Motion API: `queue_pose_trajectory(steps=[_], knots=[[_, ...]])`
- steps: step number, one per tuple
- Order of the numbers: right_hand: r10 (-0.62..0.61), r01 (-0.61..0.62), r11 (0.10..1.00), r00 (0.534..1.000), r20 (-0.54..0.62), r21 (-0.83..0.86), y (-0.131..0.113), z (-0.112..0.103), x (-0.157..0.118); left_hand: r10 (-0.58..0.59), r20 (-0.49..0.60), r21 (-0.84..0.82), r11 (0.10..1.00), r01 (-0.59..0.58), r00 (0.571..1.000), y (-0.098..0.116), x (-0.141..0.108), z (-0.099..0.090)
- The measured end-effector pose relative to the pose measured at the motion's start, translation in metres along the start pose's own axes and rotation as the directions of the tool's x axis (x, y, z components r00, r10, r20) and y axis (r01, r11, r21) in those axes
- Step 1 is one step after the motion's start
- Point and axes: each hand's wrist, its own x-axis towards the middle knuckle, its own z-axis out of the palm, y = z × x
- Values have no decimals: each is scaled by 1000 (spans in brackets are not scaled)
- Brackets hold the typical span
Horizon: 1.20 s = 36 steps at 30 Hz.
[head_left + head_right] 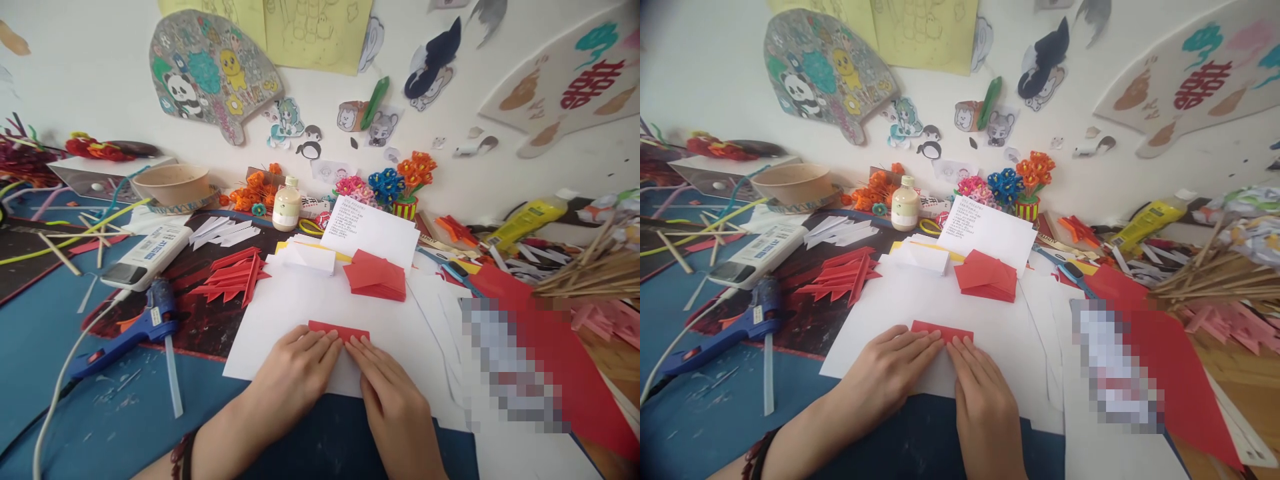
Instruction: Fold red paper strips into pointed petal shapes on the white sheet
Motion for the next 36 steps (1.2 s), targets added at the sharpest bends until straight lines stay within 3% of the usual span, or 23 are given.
queue_pose_trajectory(steps=[6, 11, 19, 36], knots=[[-14, 14, 1000, 1000, 2, -20, -2, -1, 0, -47, 48, 45, 998, 45, 998, 1, -2, -4], [-89, 84, 988, 995, -34, -133, -7, -2, 2, -86, 93, 103, 992, 76, 992, 2, -1, -8], [-186, 182, 939, 982, 16, -293, -16, 0, 10, -87, 33, 167, 983, 80, 996, 4, 0, -8], [-163, 186, 924, 982, 94, -335, -7, -2, 5, -191, 21, 91, 978, 188, 981, -4, 2, -2]])
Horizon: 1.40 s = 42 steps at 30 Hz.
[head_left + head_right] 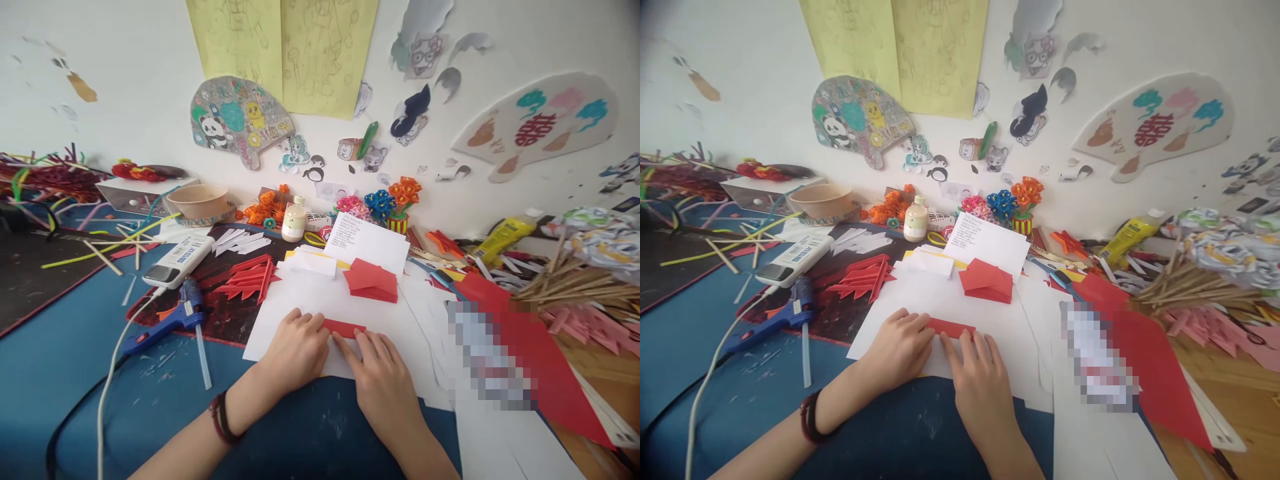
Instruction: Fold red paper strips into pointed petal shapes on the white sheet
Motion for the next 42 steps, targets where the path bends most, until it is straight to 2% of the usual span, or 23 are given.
queue_pose_trajectory(steps=[8, 17, 26, 29, 33, 37, 42], knots=[[22, -20, 999, 999, 32, -47, 14, -7, -15, 45, 12, -7, 999, -45, 999, -3, -2, 1], [76, -74, 990, 997, 11, -119, 23, -11, -34, 209, -37, 35, 978, -208, 977, -6, -4, 6], [90, -89, 990, 996, -2, -110, 22, -6, -38, 332, 25, 14, 943, -333, 943, 2, 3, -1], [102, -102, 988, 995, -1, -113, 21, -6, -38, 316, 53, -31, 949, -314, 947, 4, 6, -4], [117, -116, 986, 993, -2, -122, 20, -8, -38, 232, 72, -48, 972, -229, 970, -1, 7, -6], [129, -128, 983, 992, -4, -131, 20, -9, -38, 128, 52, -15, 992, -127, 990, -16, 5, -5], [133, -132, 984, 991, -1, -122, 21, -9, -39, 148, 20, 83, 985, -149, 989, -37, -2, -7]])
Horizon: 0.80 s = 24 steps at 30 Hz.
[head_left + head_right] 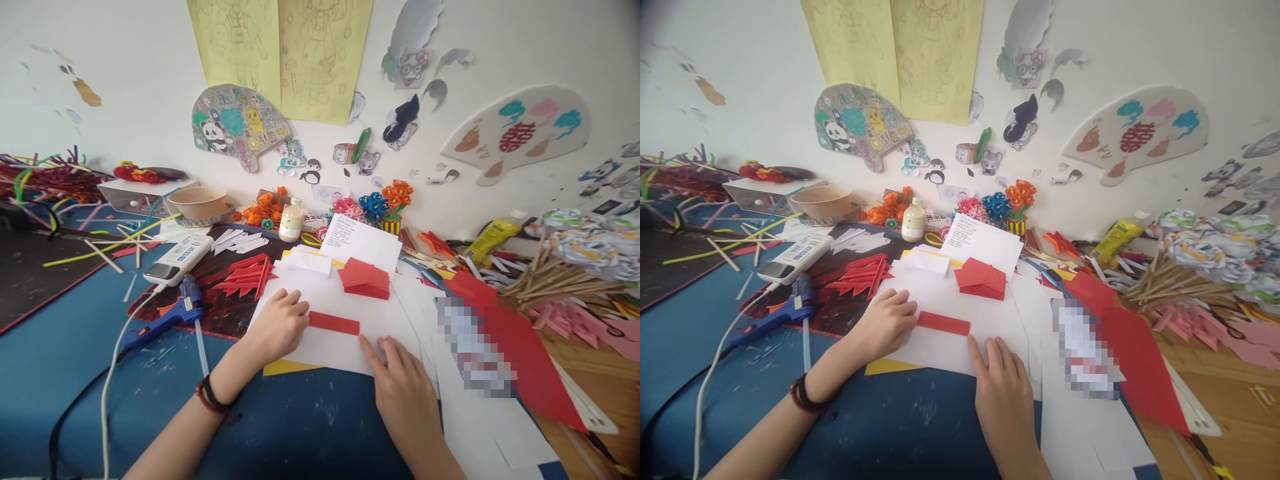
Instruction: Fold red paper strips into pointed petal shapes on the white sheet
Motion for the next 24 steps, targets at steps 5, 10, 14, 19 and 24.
queue_pose_trajectory(steps=[5, 10, 14, 19, 24], knots=[[-2, 2, 1000, 1000, 9, 21, 0, 0, 0, 3, -141, 92, 996, 10, 990, 9, 0, -7], [52, -56, 988, 998, 35, 143, 2, 4, 1, 6, -83, 6, 1000, -5, 997, 27, 17, -3], [179, -197, 936, 980, 87, 292, 5, 4, 5, 94, -26, 100, 991, -91, 995, 28, 21, 4], [290, -356, 741, 935, 207, 570, 14, -9, 33, -151, -79, -106, 984, 142, 985, 23, 24, -4], [60, -440, 314, 894, 445, 841, 23, -14, 94, -452, -7, -722, 619, 308, 892, 15, 45, -21]])
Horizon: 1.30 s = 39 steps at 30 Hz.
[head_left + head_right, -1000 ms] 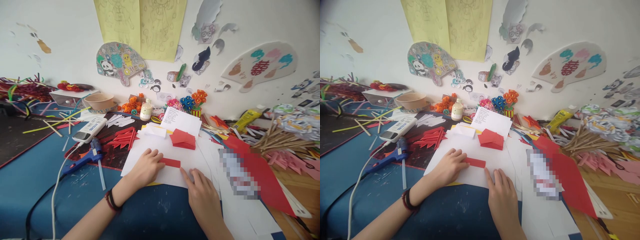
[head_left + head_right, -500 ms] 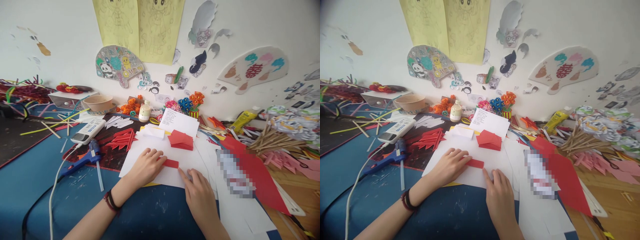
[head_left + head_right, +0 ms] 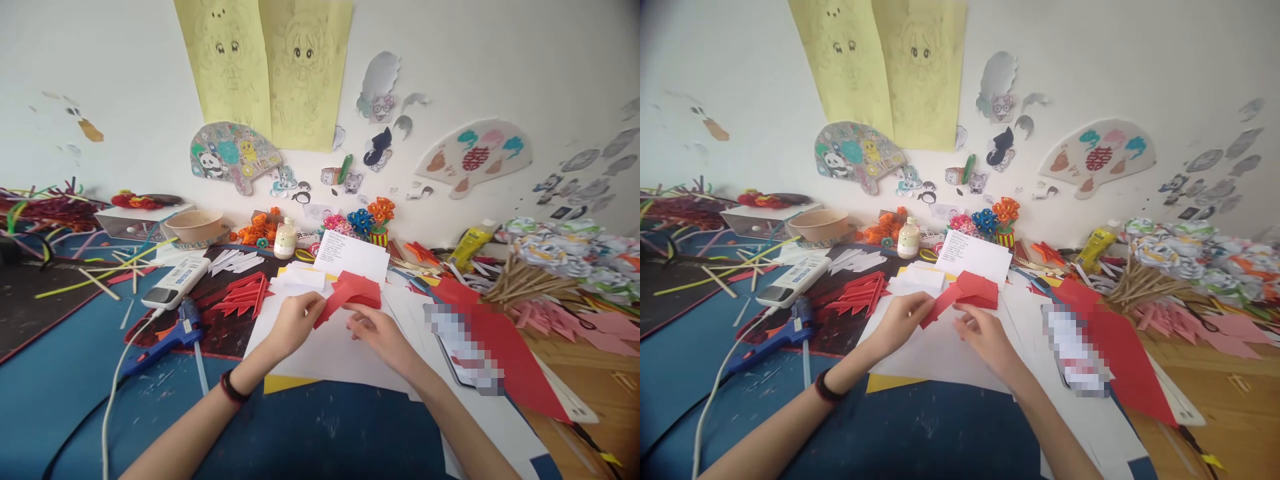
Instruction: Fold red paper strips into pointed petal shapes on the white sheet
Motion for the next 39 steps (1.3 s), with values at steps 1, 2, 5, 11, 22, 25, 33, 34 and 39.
queue_pose_trajectory(steps=[1, 2, 5, 11, 22, 25, 33, 34, 39], knots=[[-33, 28, 995, 998, 54, 97, -3, 0, 12, -24, -2, -92, 996, 24, 1000, 1, 4, 0], [-73, 60, 987, 994, 81, 152, -6, 0, 22, -46, 1, -161, 986, 46, 999, 2, 8, 1], [-122, 120, 976, 992, 2, 180, -8, 3, 46, -72, 82, -251, 964, 90, 994, -2, 12, 3], [-79, 28, 978, 967, 242, 207, -7, 0, 56, -134, 12, -209, 969, 134, 991, -19, 10, -4], [-138, -78, 894, 889, 437, 440, 12, 15, 54, -100, 141, -447, 881, 154, 985, -30, 13, -5], [-149, -80, 883, 886, 438, 463, 19, 16, 54, -107, 173, -449, 876, 175, 979, -23, 11, -6], [-66, -80, 881, 956, 287, 466, 23, 25, 49, -154, 71, -318, 933, 169, 985, -12, 6, -3], [-64, -80, 884, 955, 289, 461, 21, 25, 48, -173, 66, -306, 934, 185, 983, -13, 6, -3], [-67, -27, 945, 959, 274, 326, 17, 24, 45, -275, 93, -319, 902, 290, 957, -22, 5, -1]])
